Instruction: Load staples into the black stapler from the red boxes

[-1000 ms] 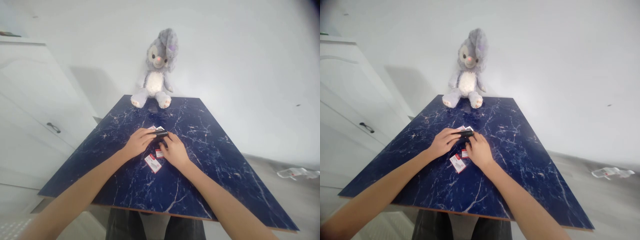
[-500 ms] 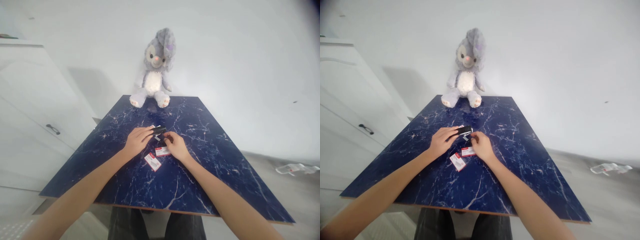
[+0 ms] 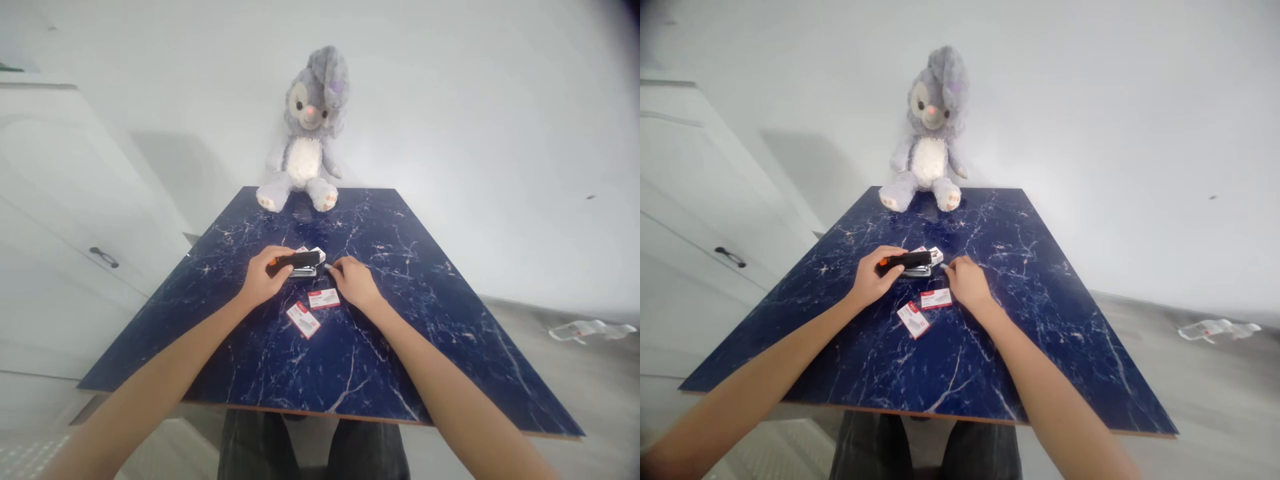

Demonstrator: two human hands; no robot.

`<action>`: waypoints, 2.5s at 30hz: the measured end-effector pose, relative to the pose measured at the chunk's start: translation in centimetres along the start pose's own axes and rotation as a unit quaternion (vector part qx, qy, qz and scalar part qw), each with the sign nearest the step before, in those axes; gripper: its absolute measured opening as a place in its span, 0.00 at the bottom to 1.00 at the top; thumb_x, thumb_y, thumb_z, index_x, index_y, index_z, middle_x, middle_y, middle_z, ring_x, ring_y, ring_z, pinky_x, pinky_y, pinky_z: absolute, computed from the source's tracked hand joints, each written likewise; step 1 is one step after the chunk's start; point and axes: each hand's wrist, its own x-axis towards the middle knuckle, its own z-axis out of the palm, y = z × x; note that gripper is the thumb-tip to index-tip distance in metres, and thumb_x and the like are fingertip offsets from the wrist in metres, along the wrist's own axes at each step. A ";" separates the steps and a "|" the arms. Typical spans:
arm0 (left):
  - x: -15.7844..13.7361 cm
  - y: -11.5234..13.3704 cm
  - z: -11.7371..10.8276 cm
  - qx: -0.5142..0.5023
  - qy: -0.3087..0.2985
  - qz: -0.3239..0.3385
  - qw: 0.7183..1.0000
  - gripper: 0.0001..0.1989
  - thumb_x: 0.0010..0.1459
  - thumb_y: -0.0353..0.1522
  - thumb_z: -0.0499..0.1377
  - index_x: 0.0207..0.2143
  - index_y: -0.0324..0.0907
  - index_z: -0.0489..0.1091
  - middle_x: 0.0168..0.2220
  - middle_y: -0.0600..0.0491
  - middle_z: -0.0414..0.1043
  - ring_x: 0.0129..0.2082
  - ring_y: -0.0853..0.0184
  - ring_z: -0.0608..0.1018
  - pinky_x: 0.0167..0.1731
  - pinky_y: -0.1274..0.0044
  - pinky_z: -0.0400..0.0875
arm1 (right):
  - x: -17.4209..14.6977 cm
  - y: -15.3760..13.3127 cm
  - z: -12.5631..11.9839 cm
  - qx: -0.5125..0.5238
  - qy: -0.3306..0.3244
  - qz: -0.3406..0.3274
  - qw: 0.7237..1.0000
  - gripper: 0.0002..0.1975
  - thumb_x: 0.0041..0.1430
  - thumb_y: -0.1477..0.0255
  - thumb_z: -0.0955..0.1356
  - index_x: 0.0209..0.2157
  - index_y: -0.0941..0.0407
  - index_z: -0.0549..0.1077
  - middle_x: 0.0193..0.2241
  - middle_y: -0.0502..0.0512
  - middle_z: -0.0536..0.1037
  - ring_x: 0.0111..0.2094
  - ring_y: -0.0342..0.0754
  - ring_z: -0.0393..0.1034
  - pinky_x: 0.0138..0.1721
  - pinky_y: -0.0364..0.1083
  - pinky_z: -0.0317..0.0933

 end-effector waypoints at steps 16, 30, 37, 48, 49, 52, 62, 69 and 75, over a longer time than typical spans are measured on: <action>-1.1 3.6 1.9 0.196 -0.203 0.085 0.956 0.10 0.58 0.40 0.61 0.36 0.44 0.77 0.32 0.50 0.76 0.30 0.63 0.78 0.33 0.71 0.73 | -0.2 0.3 -0.2 0.169 0.073 0.025 0.983 0.12 0.68 0.63 0.61 0.42 0.55 0.70 0.35 0.56 0.79 0.36 0.50 0.74 0.40 0.48 0.65; -1.0 3.1 1.8 -0.221 -0.143 -0.211 0.942 0.19 0.63 0.40 0.58 0.54 0.43 0.67 0.31 0.53 0.77 0.24 0.67 0.80 0.25 0.75 0.77 | -2.4 -3.6 -0.9 0.224 0.116 -0.040 0.967 0.10 0.68 0.64 0.62 0.45 0.53 0.67 0.37 0.55 0.78 0.37 0.50 0.75 0.41 0.47 0.66; -0.6 2.3 1.9 -0.474 -0.161 -0.308 0.809 0.25 0.58 0.37 0.58 0.57 0.38 0.69 0.43 0.41 0.78 0.33 0.58 0.83 0.28 0.70 0.79 | -2.5 -3.7 -0.7 0.239 0.089 -0.023 0.967 0.10 0.69 0.64 0.61 0.45 0.53 0.67 0.38 0.55 0.79 0.36 0.50 0.75 0.39 0.46 0.66; -0.9 2.5 0.9 -0.076 -0.214 -0.161 0.960 0.15 0.61 0.36 0.57 0.49 0.43 0.74 0.24 0.54 0.77 0.22 0.69 0.77 0.27 0.77 0.71 | -1.4 -2.5 -2.1 0.166 0.003 -0.030 0.986 0.09 0.69 0.65 0.62 0.41 0.55 0.69 0.28 0.50 0.77 0.28 0.46 0.71 0.33 0.43 0.59; -0.8 2.2 0.7 -0.011 -0.195 -0.119 0.974 0.13 0.60 0.36 0.58 0.45 0.44 0.77 0.25 0.55 0.77 0.23 0.69 0.77 0.29 0.77 0.71 | -1.3 -2.3 -2.2 0.150 -0.004 -0.032 0.988 0.09 0.68 0.65 0.62 0.40 0.55 0.69 0.27 0.50 0.76 0.28 0.46 0.70 0.33 0.43 0.58; -0.3 0.8 -0.1 0.127 -0.095 -0.070 0.985 0.11 0.61 0.36 0.58 0.38 0.44 0.79 0.26 0.54 0.77 0.25 0.69 0.76 0.32 0.77 0.68 | -1.0 -1.7 -2.1 0.115 0.004 -0.024 0.993 0.09 0.69 0.65 0.61 0.39 0.55 0.68 0.29 0.51 0.76 0.30 0.47 0.71 0.34 0.44 0.58; 1.4 -4.2 -2.9 -0.049 -0.305 -0.183 0.933 0.22 0.66 0.46 0.50 0.49 0.44 0.77 0.51 0.51 0.77 0.52 0.57 0.76 0.56 0.69 0.65 | -0.7 -0.8 -1.9 0.067 -0.007 0.005 0.998 0.08 0.68 0.65 0.62 0.40 0.54 0.68 0.31 0.52 0.78 0.32 0.48 0.72 0.35 0.44 0.57; 1.6 -4.7 -3.3 -0.049 -0.332 -0.203 0.920 0.25 0.65 0.48 0.52 0.54 0.46 0.75 0.55 0.52 0.75 0.54 0.55 0.75 0.59 0.67 0.63 | -0.4 -0.5 -1.7 0.076 -0.026 0.035 0.996 0.09 0.68 0.65 0.62 0.40 0.54 0.70 0.31 0.52 0.79 0.31 0.48 0.73 0.34 0.43 0.57; 2.2 -5.0 -3.7 -0.062 -0.343 -0.211 0.913 0.23 0.62 0.48 0.56 0.51 0.45 0.77 0.52 0.53 0.78 0.52 0.56 0.77 0.55 0.68 0.67 | 0.5 0.6 -2.4 0.117 -0.127 0.102 0.980 0.13 0.66 0.61 0.64 0.35 0.54 0.73 0.31 0.53 0.81 0.29 0.47 0.73 0.31 0.43 0.58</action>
